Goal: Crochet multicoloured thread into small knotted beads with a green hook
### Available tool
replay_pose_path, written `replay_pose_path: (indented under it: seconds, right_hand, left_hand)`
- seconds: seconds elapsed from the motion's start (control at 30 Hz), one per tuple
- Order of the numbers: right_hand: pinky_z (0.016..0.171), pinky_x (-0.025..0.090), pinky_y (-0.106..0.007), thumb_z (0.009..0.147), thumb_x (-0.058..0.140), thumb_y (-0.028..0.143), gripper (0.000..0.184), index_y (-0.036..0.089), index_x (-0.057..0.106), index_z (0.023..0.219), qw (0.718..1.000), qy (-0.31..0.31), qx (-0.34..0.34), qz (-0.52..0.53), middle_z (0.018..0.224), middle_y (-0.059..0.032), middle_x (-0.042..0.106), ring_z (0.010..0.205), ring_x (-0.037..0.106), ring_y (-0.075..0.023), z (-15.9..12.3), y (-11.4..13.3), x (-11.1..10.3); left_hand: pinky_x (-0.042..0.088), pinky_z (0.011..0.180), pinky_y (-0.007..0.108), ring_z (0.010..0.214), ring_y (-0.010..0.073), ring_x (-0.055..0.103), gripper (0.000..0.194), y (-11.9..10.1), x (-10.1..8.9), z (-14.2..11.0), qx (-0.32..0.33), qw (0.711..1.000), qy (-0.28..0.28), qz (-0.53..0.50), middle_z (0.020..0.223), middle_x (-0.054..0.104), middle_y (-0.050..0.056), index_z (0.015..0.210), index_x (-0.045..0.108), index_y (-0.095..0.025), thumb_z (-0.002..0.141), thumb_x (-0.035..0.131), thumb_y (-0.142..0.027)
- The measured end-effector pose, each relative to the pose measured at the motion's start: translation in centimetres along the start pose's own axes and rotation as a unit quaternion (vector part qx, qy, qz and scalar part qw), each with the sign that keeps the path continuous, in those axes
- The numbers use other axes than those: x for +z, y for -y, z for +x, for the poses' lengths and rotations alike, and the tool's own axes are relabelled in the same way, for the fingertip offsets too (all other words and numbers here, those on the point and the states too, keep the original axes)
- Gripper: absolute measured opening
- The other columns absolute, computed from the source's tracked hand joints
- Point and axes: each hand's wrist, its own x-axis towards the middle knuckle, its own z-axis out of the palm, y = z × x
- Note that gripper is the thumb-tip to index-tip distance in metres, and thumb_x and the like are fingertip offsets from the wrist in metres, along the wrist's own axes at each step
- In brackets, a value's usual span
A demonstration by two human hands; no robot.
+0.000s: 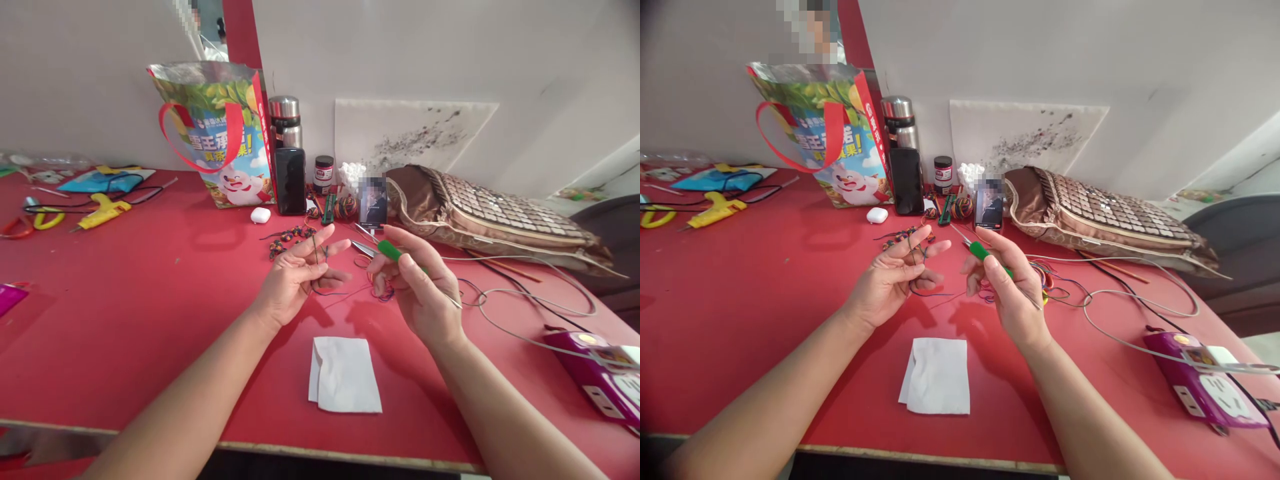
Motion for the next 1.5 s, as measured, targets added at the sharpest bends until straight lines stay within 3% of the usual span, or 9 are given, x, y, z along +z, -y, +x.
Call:
replay_pose_path:
  seconds: [0.17,0.3,0.47,0.7,1.13,1.5]
  right_hand:
    - [0.055,0.058,-0.033,0.090,0.088,0.039,0.025,0.029,0.086,0.113,1.000,0.015,0.015,0.004,0.086,-0.0043,0.083,0.059,0.069,-0.0169,0.4,0.5,-0.2]
    - [0.047,0.053,-0.028,0.087,0.091,0.040,0.018,0.026,0.090,0.099,0.999,0.016,0.029,0.020,0.076,-0.0046,0.083,0.051,0.067,-0.0142,0.5,0.7,-0.2]
    - [0.047,0.053,-0.027,0.089,0.090,0.042,0.019,0.026,0.090,0.100,1.000,0.004,0.022,0.022,0.077,-0.0057,0.083,0.051,0.067,-0.0138,0.5,0.9,-0.3]
    - [0.052,0.054,-0.026,0.097,0.083,0.037,0.013,0.031,0.090,0.104,0.998,0.040,0.014,-0.037,0.080,-0.0038,0.083,0.055,0.068,-0.0122,0.3,0.1,-1.1]
    - [0.052,0.054,-0.027,0.095,0.082,0.032,0.010,0.028,0.090,0.099,0.995,0.011,0.022,-0.099,0.076,-0.0026,0.081,0.053,0.065,-0.0122,0.0,0.4,-0.7]
    - [0.044,0.043,-0.030,0.082,0.090,0.042,0.021,0.021,0.089,0.084,0.990,0.041,0.126,0.042,0.063,-0.0045,0.078,0.043,0.055,-0.0133,1.0,0.6,-0.4]
  left_hand:
    - [0.067,0.079,0.023,0.084,0.0156,0.084,0.032,-0.2,0.3,-0.2,0.025,1.000,-0.017,0.009,0.156,0.068,0.007,0.112,0.088,-0.027,0.087,0.078,-0.010]
    - [0.068,0.076,0.022,0.084,0.0172,0.085,0.049,-0.4,-0.2,0.0,0.009,1.000,-0.002,-0.006,0.154,0.070,0.007,0.128,0.083,-0.032,0.086,0.077,-0.007]
    - [0.067,0.070,0.020,0.080,0.0175,0.085,0.052,-0.8,-0.7,0.2,-0.037,0.998,0.025,-0.042,0.144,0.077,0.011,0.131,0.080,-0.026,0.085,0.074,-0.003]
    - [0.061,0.063,0.011,0.074,0.0119,0.083,0.048,-1.5,-0.2,-0.1,-0.085,0.990,0.077,-0.077,0.140,0.078,0.013,0.129,0.080,-0.020,0.087,0.070,-0.001]
    - [0.063,0.059,0.018,0.070,0.0181,0.084,0.045,-1.1,0.0,0.0,-0.094,0.990,0.088,-0.064,0.132,0.082,0.012,0.123,0.084,-0.022,0.085,0.073,0.000]
    - [0.058,0.054,0.015,0.066,0.0151,0.082,0.045,-1.2,0.0,-0.2,-0.128,0.981,0.132,-0.068,0.134,0.080,0.014,0.120,0.086,-0.022,0.082,0.071,-0.004]
